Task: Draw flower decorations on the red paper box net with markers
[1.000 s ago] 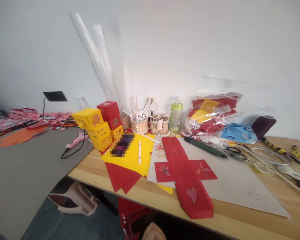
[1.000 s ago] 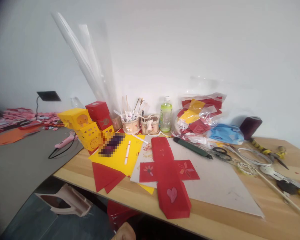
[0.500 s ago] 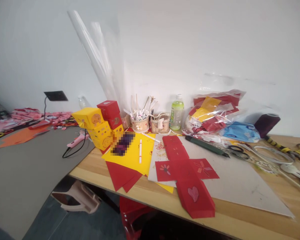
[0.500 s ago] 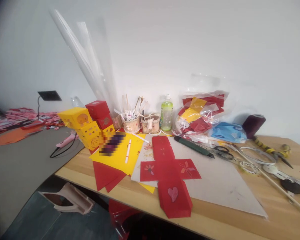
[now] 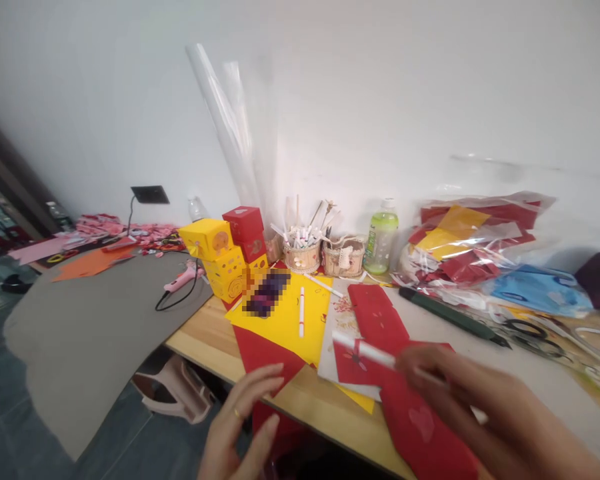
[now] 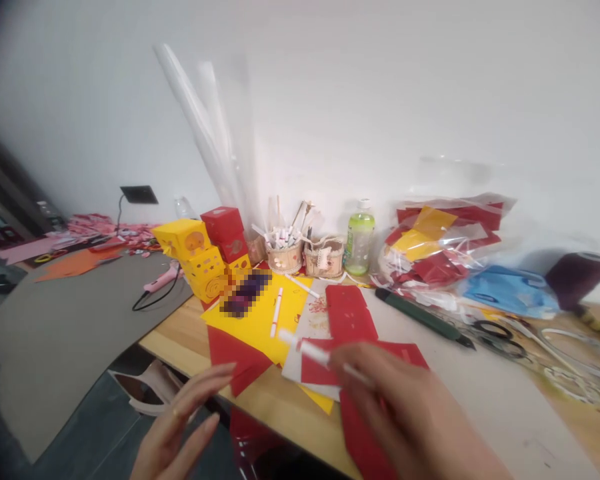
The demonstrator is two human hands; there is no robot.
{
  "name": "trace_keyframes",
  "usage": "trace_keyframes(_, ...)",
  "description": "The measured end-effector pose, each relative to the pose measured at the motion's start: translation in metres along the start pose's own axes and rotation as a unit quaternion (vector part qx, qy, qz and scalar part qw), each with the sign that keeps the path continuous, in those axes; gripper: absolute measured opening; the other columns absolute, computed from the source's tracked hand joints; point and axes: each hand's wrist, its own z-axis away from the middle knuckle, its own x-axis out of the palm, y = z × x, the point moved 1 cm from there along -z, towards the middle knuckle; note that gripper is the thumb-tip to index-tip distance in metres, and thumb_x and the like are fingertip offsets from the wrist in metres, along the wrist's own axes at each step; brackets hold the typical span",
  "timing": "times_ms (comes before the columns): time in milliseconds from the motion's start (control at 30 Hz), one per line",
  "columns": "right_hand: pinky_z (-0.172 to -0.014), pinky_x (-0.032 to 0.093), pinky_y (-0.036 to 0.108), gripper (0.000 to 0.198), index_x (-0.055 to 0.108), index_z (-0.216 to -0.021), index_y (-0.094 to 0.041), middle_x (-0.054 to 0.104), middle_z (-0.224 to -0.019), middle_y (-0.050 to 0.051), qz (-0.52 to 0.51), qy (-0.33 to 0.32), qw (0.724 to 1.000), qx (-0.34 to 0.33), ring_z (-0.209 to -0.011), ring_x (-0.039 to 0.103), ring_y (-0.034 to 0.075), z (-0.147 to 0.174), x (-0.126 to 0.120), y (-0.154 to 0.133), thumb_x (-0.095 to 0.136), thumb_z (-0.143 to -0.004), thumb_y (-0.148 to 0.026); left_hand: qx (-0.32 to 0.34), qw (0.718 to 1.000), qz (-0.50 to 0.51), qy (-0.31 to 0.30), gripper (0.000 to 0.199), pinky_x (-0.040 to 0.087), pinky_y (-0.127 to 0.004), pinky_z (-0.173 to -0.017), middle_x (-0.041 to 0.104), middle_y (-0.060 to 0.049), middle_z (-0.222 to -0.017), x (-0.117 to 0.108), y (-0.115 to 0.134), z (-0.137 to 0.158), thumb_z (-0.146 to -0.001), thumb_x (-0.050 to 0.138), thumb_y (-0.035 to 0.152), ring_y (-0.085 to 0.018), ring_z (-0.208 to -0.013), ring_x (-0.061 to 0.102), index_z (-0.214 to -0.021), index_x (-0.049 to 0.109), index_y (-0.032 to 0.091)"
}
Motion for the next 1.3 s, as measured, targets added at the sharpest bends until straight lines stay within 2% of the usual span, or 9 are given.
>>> trace_keyframes(67, -0.06, 0.049, 0.026, 0.019, 0.062, -0.088, -0.024, 0.066, -0.083, 0.004, 0.05, 0.014, 0.998, -0.042, -0.07, 0.061, 0.018, -0.042, -0.018, -0.007, 0.044, -0.088, -0.029, 0.005, 0.997, -0.074, -0.001, 0.022, 0.047, -0.034, -0.09, 0.062, -0.009, -0.112, -0.009, -0.014, -0.015, -0.084, 0.053, 0.025, -0.023, -0.106, 0.057, -0.103, 0.065, 0.023)
trace_keyframes(167, -0.078, 0.047, 0.034, 0.026, 0.064, -0.098, -0.019, 0.066, -0.099, 0.009, 0.116, -0.028, 0.99, -0.074, -0.089, 0.062, 0.022, -0.096, -0.015, -0.006, 0.04, -0.087, -0.022, -0.003, 0.991, -0.134, -0.021, 0.02, 0.048, -0.035, -0.088, 0.062, -0.01, -0.109, -0.016, -0.033, -0.032, -0.086, 0.049, 0.026, -0.022, -0.103, 0.058, -0.097, 0.066, 0.021)
trace_keyframes(267, -0.086, 0.045, 0.036, 0.035, 0.059, -0.115, -0.013, 0.062, -0.111, 0.014, 0.154, -0.135, 0.977, -0.066, -0.1, 0.059, 0.025, -0.131, 0.018, 0.003, 0.045, -0.084, -0.022, 0.001, 0.988, -0.149, -0.037, 0.021, 0.047, -0.036, -0.088, 0.064, -0.01, -0.105, -0.017, -0.043, -0.042, -0.088, 0.046, 0.026, -0.021, -0.099, 0.058, -0.094, 0.066, 0.02)
trace_keyframes(367, -0.077, 0.047, 0.031, 0.047, 0.049, -0.128, -0.012, 0.06, -0.111, 0.015, 0.207, -0.234, 0.947, -0.076, -0.092, 0.062, 0.023, -0.147, 0.063, 0.01, 0.049, -0.084, -0.029, 0.011, 0.988, -0.143, -0.053, 0.021, 0.048, -0.035, -0.087, 0.064, -0.01, -0.102, -0.014, -0.046, -0.048, -0.088, 0.045, 0.024, -0.02, -0.098, 0.058, -0.093, 0.065, 0.02)
trace_keyframes(567, -0.075, 0.046, 0.034, 0.049, 0.05, -0.123, -0.009, 0.056, -0.114, 0.019, 0.264, -0.224, 0.935, -0.071, -0.101, 0.058, 0.031, -0.161, 0.116, 0.019, 0.055, -0.081, -0.032, 0.048, 0.987, -0.135, -0.068, 0.021, 0.048, -0.033, -0.086, 0.064, -0.011, -0.103, -0.009, -0.052, -0.052, -0.088, 0.045, 0.021, -0.02, -0.097, 0.058, -0.096, 0.064, 0.019)
trace_keyframes(733, -0.072, 0.045, 0.032, 0.034, 0.055, -0.118, -0.013, 0.061, -0.107, 0.015, 0.278, -0.227, 0.929, -0.086, -0.094, 0.062, 0.026, -0.172, 0.108, 0.026, 0.042, -0.088, -0.023, 0.061, 0.985, -0.135, -0.084, 0.02, 0.048, -0.03, -0.085, 0.064, -0.009, -0.101, -0.015, -0.061, -0.057, -0.088, 0.045, 0.017, -0.018, -0.096, 0.058, -0.097, 0.063, 0.019)
trace_keyframes(933, -0.069, 0.044, 0.026, 0.027, 0.068, -0.096, -0.02, 0.068, -0.09, 0.007, 0.29, -0.259, 0.912, -0.134, -0.087, 0.064, 0.021, -0.176, 0.086, 0.032, 0.047, -0.081, -0.011, 0.109, 0.98, -0.136, -0.099, 0.02, 0.048, -0.027, -0.084, 0.066, -0.007, -0.095, -0.019, -0.068, -0.066, -0.086, 0.047, 0.011, -0.016, -0.093, 0.059, -0.099, 0.061, 0.019)
trace_keyframes(1167, -0.082, 0.043, 0.032, 0.038, 0.053, -0.12, -0.015, 0.059, -0.122, 0.012, 0.34, -0.094, 0.934, -0.053, -0.107, 0.056, 0.024, -0.263, 0.039, 0.032, 0.029, -0.092, -0.023, 0.176, 0.965, -0.168, -0.098, 0.019, 0.05, -0.029, -0.081, 0.066, -0.007, -0.094, -0.023, -0.074, -0.086, -0.087, 0.047, 0.01, -0.017, -0.093, 0.059, -0.099, 0.059, 0.017)
trace_keyframes(1300, -0.072, 0.045, 0.041, 0.052, 0.051, -0.12, -0.012, 0.064, -0.11, 0.019, 0.368, -0.053, 0.928, 0.012, -0.097, 0.06, 0.034, -0.305, 0.043, 0.036, 0.039, -0.086, -0.049, 0.193, 0.958, -0.182, -0.111, 0.017, 0.051, -0.03, -0.078, 0.066, -0.006, -0.092, -0.029, -0.069, -0.108, -0.087, 0.046, 0.01, -0.018, -0.09, 0.059, -0.098, 0.058, 0.017)
